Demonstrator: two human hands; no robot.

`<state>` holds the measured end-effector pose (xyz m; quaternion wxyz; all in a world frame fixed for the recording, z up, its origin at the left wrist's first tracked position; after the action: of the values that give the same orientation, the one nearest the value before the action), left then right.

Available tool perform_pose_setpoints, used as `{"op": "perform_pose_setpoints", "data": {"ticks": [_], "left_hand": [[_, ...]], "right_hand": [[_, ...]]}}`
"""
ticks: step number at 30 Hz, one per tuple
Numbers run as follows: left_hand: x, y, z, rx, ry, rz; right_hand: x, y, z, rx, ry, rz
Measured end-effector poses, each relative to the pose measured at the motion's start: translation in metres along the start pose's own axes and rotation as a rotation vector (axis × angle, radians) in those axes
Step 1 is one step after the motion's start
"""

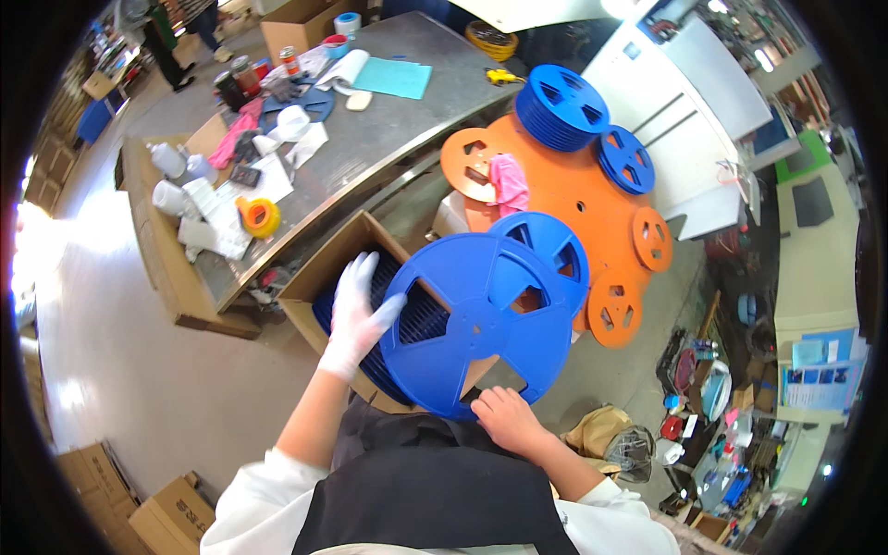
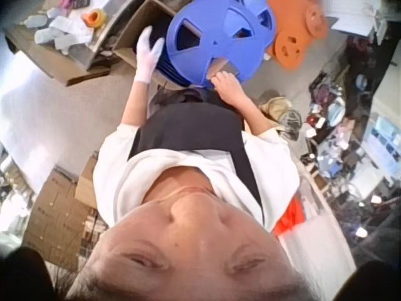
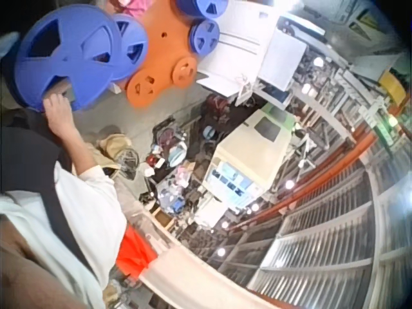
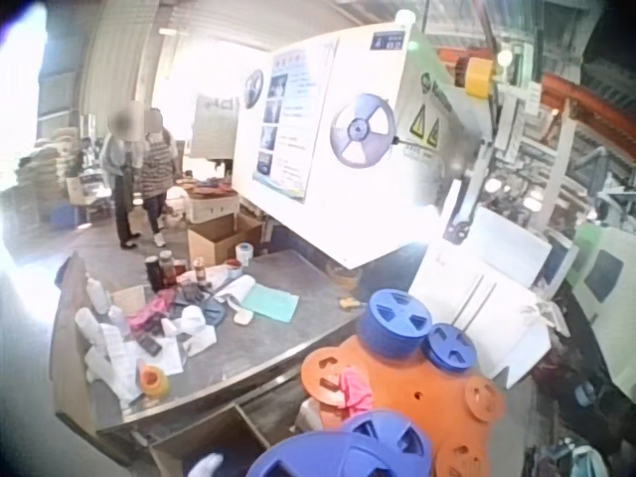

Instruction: The person packs blue plastic reels into cardboard boxes, seals them with tape, and stacks the boxes on a pallet. The person also opens a new box and continues packing reels.

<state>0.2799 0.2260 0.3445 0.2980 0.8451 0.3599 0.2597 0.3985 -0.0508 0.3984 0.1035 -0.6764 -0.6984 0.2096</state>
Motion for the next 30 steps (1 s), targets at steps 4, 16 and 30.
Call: {"op": "perform_pose_setpoints", "data": {"ticks": [4,16,30], "left_hand": [[0.077,0.049,0.011,-0.055,-0.463,-0.072],[0.04,0.009,0.034,-0.187,-0.303,-0.383],[0.044,0.034,0.019,0.07,-0.314,-0.297]], "right_hand": [[-0.004,-0.031,-0.004,-0.052,-0.022,-0.162],[-0.025,-0.061,-0.013,0.045,-0.165,-0.195],[-0.024,-0.065,-0.01,-0.033,-0.149,-0.217]]}}
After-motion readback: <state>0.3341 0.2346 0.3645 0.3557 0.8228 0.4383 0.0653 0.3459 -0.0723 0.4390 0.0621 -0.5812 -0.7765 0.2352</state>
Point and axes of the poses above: each hand's wrist, its own x-axis towards the middle knuckle, its own z-axis out of the palm, y = z × x, the point moved 5 cm from there along x, towards the middle knuckle
